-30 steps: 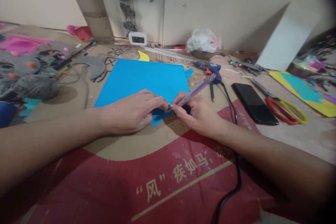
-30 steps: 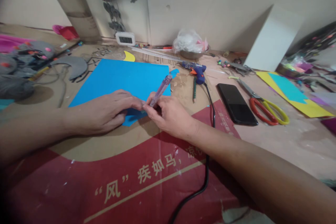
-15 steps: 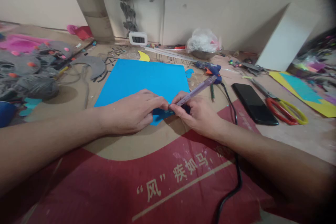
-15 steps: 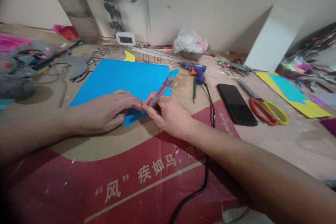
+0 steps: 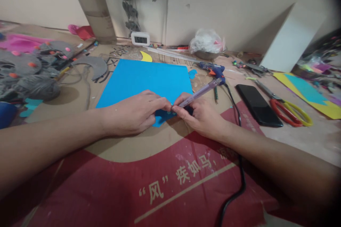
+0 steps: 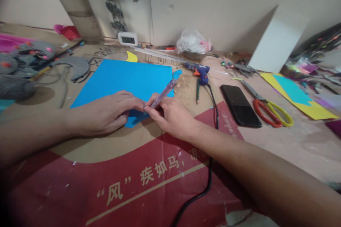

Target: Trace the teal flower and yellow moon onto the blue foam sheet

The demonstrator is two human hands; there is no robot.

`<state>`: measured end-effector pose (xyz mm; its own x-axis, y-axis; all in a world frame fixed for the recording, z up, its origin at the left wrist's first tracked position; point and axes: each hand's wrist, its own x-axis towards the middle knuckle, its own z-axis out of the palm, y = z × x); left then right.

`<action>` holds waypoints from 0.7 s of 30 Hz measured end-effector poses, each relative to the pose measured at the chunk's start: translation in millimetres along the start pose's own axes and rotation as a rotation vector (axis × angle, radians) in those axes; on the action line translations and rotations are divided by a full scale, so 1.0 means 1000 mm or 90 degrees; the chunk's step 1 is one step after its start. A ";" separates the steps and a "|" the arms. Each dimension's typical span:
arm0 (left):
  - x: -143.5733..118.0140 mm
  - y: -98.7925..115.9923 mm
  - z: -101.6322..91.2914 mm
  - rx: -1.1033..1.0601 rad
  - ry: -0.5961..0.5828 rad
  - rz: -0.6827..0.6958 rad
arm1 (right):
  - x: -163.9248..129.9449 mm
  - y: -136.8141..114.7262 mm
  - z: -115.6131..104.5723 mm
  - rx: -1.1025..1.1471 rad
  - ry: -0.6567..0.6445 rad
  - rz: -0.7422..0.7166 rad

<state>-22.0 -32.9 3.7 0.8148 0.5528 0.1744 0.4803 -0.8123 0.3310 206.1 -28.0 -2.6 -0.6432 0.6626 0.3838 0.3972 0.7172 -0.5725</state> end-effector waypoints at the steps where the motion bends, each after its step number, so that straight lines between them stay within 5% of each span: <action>1: 0.000 0.000 0.000 0.002 0.001 0.002 | 0.000 0.000 0.000 0.003 -0.002 0.000; 21: -0.001 -0.002 0.000 0.044 0.034 0.089 | 0.000 0.001 0.000 0.021 -0.013 0.016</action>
<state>-23.8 -32.6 2.6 0.8580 0.4406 0.2640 0.3855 -0.8921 0.2358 206.1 -27.9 -3.4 -0.6465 0.6760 0.3536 0.3922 0.6921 -0.6060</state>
